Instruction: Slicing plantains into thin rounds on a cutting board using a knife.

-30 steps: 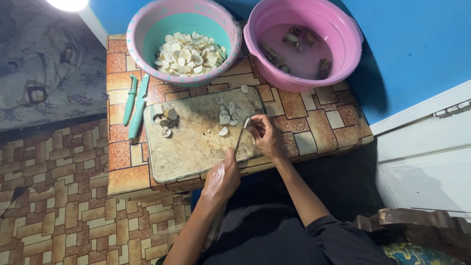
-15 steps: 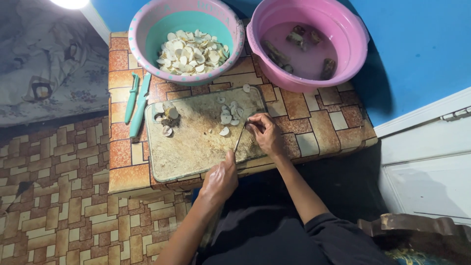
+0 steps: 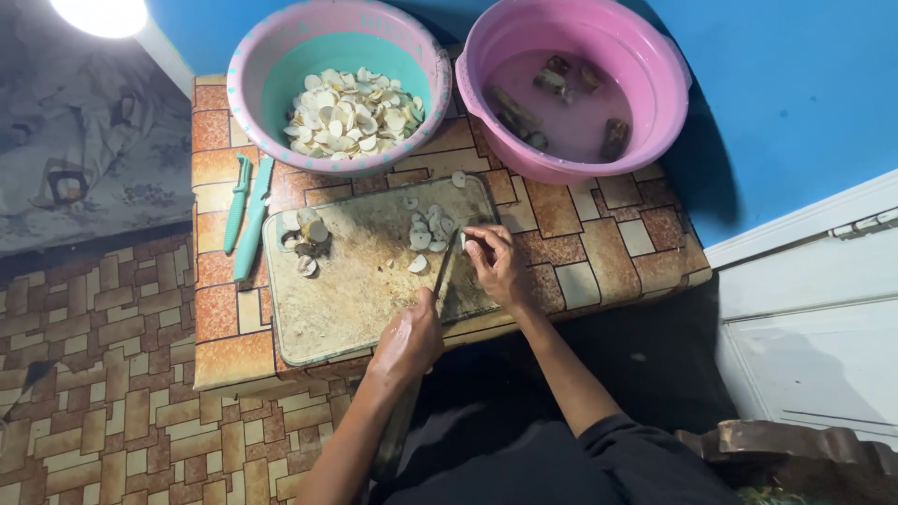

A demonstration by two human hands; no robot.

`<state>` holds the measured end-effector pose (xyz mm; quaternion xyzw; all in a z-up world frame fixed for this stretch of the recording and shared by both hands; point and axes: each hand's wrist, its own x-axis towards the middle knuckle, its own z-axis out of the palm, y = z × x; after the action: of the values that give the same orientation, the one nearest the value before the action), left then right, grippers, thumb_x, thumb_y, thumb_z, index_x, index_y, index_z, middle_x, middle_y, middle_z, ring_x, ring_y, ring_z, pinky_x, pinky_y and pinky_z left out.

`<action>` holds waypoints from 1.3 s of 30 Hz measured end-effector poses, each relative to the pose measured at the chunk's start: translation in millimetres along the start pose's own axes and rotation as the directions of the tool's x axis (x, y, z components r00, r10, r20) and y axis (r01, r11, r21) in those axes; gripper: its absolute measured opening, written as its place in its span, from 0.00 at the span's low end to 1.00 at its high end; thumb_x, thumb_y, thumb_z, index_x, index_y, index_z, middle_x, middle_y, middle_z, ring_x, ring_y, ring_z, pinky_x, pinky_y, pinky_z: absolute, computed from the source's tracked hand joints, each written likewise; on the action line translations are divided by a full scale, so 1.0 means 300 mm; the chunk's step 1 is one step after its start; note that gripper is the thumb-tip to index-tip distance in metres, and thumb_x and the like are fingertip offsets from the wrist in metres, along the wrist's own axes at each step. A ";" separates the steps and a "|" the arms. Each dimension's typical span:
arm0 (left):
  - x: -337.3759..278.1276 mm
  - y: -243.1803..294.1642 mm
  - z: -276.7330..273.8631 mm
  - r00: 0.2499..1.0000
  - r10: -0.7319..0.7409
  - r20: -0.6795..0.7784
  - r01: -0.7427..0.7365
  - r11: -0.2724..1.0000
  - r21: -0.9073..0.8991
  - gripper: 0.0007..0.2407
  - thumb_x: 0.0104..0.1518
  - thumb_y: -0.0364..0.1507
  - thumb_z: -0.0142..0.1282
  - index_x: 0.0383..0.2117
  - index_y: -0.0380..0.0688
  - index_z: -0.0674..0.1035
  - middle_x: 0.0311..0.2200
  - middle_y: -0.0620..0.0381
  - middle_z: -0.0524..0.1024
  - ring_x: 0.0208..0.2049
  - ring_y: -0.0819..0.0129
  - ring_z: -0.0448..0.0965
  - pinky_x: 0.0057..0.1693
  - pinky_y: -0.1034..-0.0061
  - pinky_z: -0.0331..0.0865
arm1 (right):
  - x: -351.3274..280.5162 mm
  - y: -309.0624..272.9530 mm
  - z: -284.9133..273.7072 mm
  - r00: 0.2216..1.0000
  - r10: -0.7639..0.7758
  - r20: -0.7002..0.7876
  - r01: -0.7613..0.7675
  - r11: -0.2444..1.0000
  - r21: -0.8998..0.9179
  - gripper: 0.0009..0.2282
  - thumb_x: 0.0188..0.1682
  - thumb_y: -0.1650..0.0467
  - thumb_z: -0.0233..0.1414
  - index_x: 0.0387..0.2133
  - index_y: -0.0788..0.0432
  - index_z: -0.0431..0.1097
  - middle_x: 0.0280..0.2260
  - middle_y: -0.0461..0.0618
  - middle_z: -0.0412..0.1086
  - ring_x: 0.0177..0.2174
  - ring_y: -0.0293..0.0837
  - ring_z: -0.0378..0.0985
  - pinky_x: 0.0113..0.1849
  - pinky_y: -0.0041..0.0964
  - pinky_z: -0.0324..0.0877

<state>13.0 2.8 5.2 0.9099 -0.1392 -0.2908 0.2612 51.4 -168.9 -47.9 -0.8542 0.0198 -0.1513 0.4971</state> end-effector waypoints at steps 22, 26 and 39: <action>0.021 -0.011 0.068 0.995 0.046 -0.084 -0.052 0.996 -0.067 0.07 0.51 0.22 0.37 0.35 0.40 0.60 0.27 0.34 0.74 0.32 0.34 0.76 0.39 0.46 0.69 | 0.045 0.144 0.027 0.990 0.138 0.041 -0.143 0.965 0.219 0.12 0.42 0.72 0.55 0.40 0.60 0.68 0.35 0.58 0.69 0.34 0.50 0.76 0.34 0.37 0.73; 0.006 -0.010 0.065 0.989 0.026 -0.143 -0.032 0.999 -0.036 0.07 0.51 0.21 0.37 0.35 0.42 0.60 0.26 0.36 0.74 0.30 0.37 0.77 0.38 0.49 0.70 | 0.057 0.102 0.034 0.995 0.102 0.013 -0.102 0.985 0.139 0.10 0.42 0.71 0.57 0.37 0.58 0.71 0.32 0.57 0.70 0.32 0.52 0.77 0.32 0.35 0.74; -0.006 -0.004 0.096 0.963 0.101 -0.251 -0.041 0.971 0.234 0.06 0.52 0.20 0.37 0.33 0.45 0.61 0.22 0.45 0.73 0.25 0.48 0.79 0.32 0.58 0.74 | 0.039 0.048 0.060 0.999 -0.017 -0.046 0.015 0.999 -0.051 0.07 0.42 0.72 0.55 0.34 0.58 0.69 0.27 0.55 0.72 0.28 0.51 0.77 0.27 0.37 0.73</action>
<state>-5.7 -6.8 -14.7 0.9584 -0.1685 -0.1408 0.1821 69.2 -163.2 -65.6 -0.8628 0.0285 -0.1745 0.4736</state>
